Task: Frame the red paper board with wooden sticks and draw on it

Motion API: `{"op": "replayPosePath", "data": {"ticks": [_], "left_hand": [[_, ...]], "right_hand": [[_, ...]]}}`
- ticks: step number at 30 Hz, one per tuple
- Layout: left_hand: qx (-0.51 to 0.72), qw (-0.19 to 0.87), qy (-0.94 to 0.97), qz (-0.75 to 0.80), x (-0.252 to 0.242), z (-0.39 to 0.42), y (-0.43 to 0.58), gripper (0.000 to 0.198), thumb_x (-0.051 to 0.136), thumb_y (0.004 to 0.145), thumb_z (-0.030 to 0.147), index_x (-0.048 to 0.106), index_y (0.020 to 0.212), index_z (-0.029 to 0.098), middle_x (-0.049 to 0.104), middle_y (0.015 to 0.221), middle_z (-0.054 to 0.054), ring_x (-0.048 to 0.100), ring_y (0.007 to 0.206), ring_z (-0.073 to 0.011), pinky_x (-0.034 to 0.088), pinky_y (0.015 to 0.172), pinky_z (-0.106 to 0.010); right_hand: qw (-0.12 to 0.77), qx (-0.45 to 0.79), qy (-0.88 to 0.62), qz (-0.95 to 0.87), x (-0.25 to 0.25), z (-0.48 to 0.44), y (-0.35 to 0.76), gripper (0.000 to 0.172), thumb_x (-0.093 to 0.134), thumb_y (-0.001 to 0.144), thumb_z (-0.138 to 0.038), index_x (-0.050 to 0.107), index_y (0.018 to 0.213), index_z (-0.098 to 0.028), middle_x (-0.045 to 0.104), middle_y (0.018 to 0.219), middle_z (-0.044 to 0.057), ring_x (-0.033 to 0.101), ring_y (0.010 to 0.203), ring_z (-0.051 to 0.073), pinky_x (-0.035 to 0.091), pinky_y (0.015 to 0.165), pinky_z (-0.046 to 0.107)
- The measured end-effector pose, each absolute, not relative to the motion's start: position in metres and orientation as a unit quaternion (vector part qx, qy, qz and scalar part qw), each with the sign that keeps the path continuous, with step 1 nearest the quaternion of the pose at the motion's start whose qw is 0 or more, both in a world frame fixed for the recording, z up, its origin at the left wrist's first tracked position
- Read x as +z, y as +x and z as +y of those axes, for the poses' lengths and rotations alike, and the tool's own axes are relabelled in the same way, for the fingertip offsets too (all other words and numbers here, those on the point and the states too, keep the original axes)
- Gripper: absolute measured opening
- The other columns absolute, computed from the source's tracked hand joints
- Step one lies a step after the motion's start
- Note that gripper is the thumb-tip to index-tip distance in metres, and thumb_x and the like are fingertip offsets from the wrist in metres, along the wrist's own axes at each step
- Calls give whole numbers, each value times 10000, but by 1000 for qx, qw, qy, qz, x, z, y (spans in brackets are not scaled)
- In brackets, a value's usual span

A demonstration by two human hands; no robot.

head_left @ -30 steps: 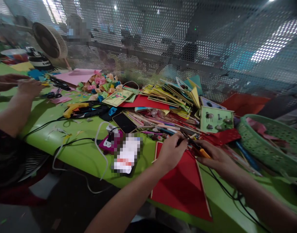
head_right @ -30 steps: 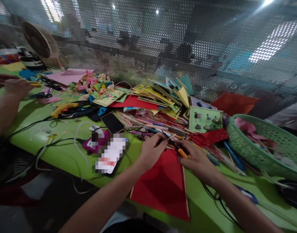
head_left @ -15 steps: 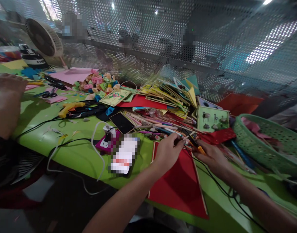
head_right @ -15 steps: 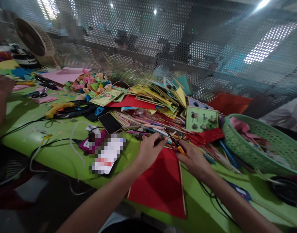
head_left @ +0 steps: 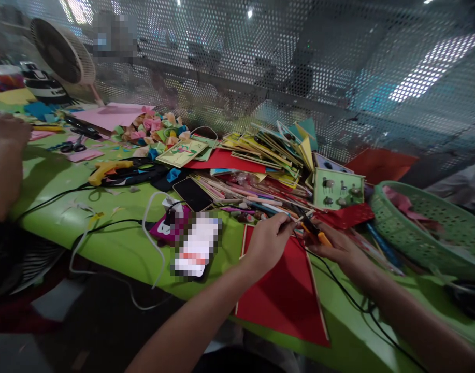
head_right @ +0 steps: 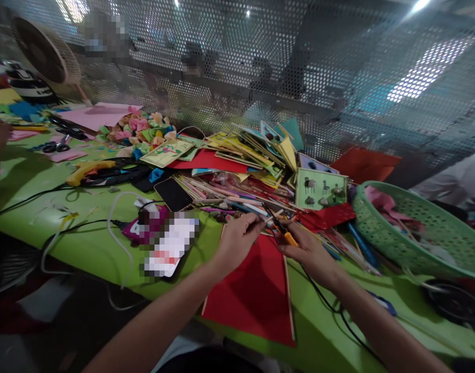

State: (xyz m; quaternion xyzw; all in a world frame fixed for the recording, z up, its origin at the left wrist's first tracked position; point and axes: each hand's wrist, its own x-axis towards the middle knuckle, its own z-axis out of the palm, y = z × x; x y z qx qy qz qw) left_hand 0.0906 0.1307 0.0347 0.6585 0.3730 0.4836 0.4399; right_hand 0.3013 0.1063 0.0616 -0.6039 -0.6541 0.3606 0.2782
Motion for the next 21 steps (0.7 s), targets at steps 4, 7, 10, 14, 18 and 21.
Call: {"op": "replayPosePath", "data": {"ticks": [4,7,10,14,18,21], "left_hand": [[480,441,661,372,35,130,91,208,593,1019,243,623,816,207,669,796,27,603,765,-155,375,690,-236],[476,438,660,381,37,128,92,186,576,1022,242,627,847,212,705,850,6,635,810,-175,399,718,-246],[472,436,659,390,38,127,92,102,595,1010,247,642,924,217,735,927,-16,664,857,-192,439,766,-253],[468,433,658,400,38,128,91,139,566,1019,235,647,907,225,719,905,-16,650,853,-194,446,781,-251],[457,448,654,403,38,131,91,215,505,1044,265,627,871,230,654,787,-1,601,758,-192,423,735,-263],[456,462,643,407,38,129,91,155,515,1032,286,615,922,241,652,813,-1,606,788,-200,434,766,-276]], "right_hand": [[271,319,-596,-685,58,106,305,494,707,779,-426,684,1240,-251,765,1154,59,694,1079,321,535,944,439],[257,290,-597,-702,59,108,304,424,680,775,-418,697,1158,-237,764,1026,44,690,927,283,535,833,401],[258,275,-601,-704,57,111,302,343,642,777,-401,689,1075,-238,733,915,25,656,825,247,517,742,364],[255,252,-612,-705,53,112,305,287,578,838,-392,662,1070,-245,681,837,2,626,747,211,497,668,328],[234,234,-607,-723,58,116,312,376,611,848,-433,655,1177,-256,711,882,-4,675,806,228,538,722,342],[201,129,-599,-764,67,131,315,502,580,893,-509,616,1308,-228,752,1076,61,714,957,274,565,843,402]]}}
